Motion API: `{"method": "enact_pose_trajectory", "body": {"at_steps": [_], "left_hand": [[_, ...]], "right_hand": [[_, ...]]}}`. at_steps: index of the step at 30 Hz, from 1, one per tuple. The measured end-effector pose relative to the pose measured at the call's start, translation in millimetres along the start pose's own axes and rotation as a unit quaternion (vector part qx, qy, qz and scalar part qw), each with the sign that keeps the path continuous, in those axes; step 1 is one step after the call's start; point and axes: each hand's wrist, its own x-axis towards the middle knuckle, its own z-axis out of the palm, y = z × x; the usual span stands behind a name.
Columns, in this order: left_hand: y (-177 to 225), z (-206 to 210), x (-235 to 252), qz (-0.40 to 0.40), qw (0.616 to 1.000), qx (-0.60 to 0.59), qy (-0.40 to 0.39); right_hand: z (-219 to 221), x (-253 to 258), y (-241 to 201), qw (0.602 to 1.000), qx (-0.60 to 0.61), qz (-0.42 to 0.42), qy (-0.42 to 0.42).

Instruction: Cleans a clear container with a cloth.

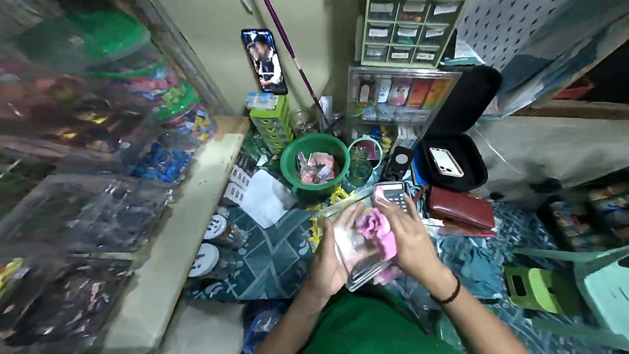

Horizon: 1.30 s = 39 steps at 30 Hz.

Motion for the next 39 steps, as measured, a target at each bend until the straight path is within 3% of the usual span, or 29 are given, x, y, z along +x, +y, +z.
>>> {"method": "enact_pose_trajectory", "body": {"at_steps": [4,9,13,15,19,25,27,30,32,33,35,37,38,39], "left_hand": [[-4,-2,3,-0.013,1.0,0.0,-0.016],[-2,-1,1,-0.05,0.998,-0.024,0.019],[0,-15,5,-0.005,0.998,0.058,0.022],[3,-22,8,0.008,0.999,0.036,0.005],[10,-28,5,-0.042,0.999,0.008,-0.012],[-1,-16,-2,-0.099,0.992,0.002,-0.081],[-2,-18,-3,-0.094,0.993,-0.006,-0.073],[-3,-20,-7,-0.066,0.994,-0.039,-0.083],[-5,-18,-11,-0.049,0.992,-0.014,-0.116],[-5,-16,-14,-0.04,0.992,0.018,-0.119],[-4,-9,-28,-0.013,0.983,0.175,-0.062],[0,-1,-44,-0.032,0.919,0.392,0.019],[-3,-2,-46,-0.032,0.905,0.423,0.021],[-9,-6,-45,-0.001,0.921,0.389,0.02]], "right_hand": [[7,0,-18,1.0,0.002,0.005,-0.003],[14,-1,-48,0.983,0.171,-0.065,-0.029],[11,-27,-37,0.964,0.217,-0.138,-0.062],[6,-42,-25,0.963,0.215,-0.148,-0.061],[-11,-44,15,0.98,0.153,-0.123,0.021],[-21,-7,39,0.985,0.111,-0.125,0.033],[-22,0,39,0.976,0.199,-0.077,0.047],[-37,8,27,0.919,0.359,0.061,0.151],[-49,19,14,0.888,0.429,0.073,0.151],[-52,23,4,0.894,0.432,0.04,0.11],[-41,32,-18,0.93,0.362,-0.067,0.005],[-13,32,-36,0.974,0.172,-0.143,-0.031],[-4,30,-35,0.982,0.11,-0.154,-0.02],[0,28,-28,0.986,0.077,-0.149,-0.01]]}}
